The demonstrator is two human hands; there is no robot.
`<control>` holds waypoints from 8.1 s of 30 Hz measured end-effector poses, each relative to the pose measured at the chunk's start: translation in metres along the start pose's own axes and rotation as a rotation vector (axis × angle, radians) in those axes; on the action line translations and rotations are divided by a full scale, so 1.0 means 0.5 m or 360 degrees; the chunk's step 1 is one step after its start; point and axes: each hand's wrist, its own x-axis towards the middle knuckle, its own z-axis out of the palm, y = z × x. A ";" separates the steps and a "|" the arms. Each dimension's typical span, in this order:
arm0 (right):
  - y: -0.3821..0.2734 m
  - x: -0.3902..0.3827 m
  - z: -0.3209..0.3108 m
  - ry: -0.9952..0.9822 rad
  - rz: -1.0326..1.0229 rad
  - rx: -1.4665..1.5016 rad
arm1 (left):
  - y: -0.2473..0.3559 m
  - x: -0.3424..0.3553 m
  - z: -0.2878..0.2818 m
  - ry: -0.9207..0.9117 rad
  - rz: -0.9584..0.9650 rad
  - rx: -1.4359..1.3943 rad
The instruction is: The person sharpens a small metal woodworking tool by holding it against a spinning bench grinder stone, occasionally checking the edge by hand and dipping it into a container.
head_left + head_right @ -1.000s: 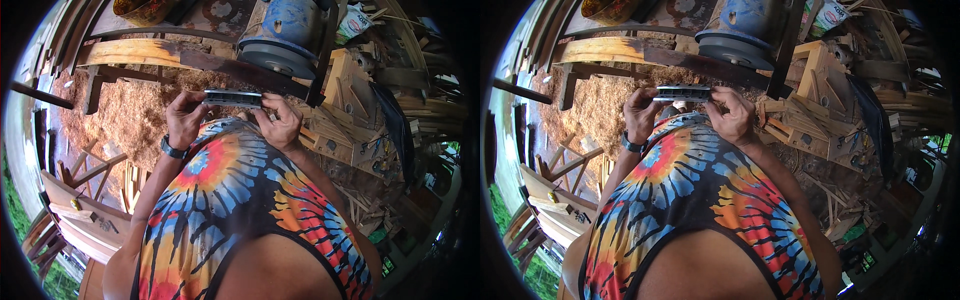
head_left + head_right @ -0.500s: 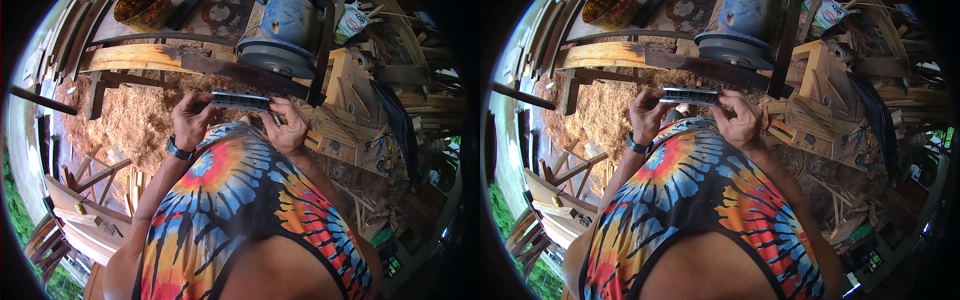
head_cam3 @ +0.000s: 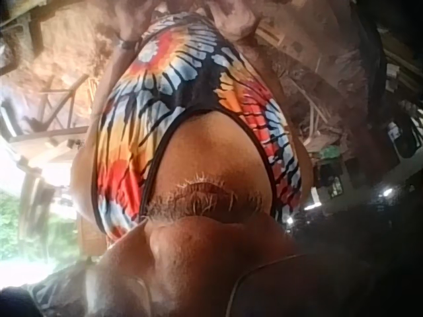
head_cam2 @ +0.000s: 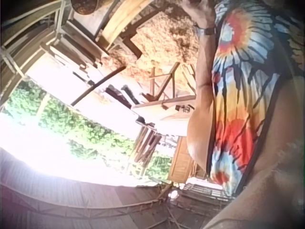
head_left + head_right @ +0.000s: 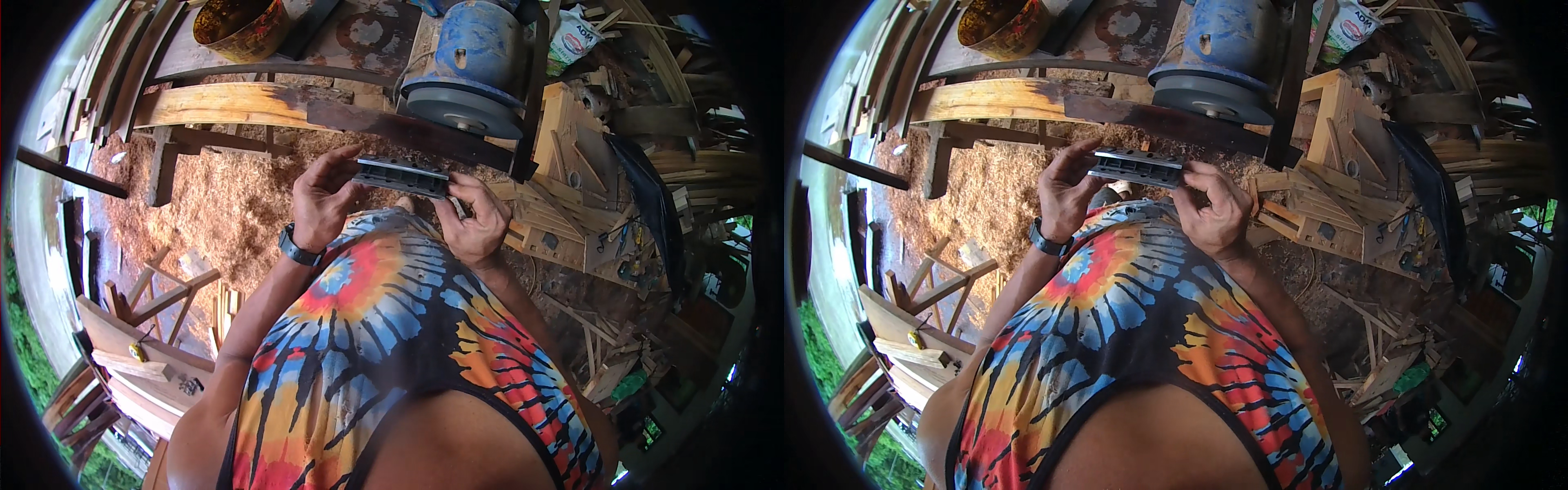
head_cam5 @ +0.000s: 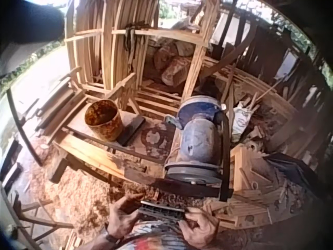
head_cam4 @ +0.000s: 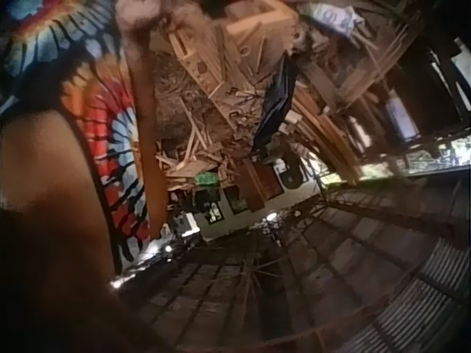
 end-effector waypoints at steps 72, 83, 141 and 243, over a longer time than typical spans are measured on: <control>-0.160 0.152 0.209 -0.0779 -0.0416 0.0159 | 0.137 0.082 -0.216 -0.0999 -0.0020 -0.0812; -0.155 0.154 0.212 -0.0752 -0.0498 0.0152 | 0.122 0.079 -0.220 -0.1026 0.0000 -0.0783; -0.149 0.166 0.219 -0.0485 -0.0490 0.0065 | 0.142 0.058 -0.213 -0.1023 -0.0080 -0.0769; -0.189 0.179 0.223 -0.0522 -0.0557 0.0200 | 0.098 0.098 -0.211 -0.0889 -0.0137 -0.0903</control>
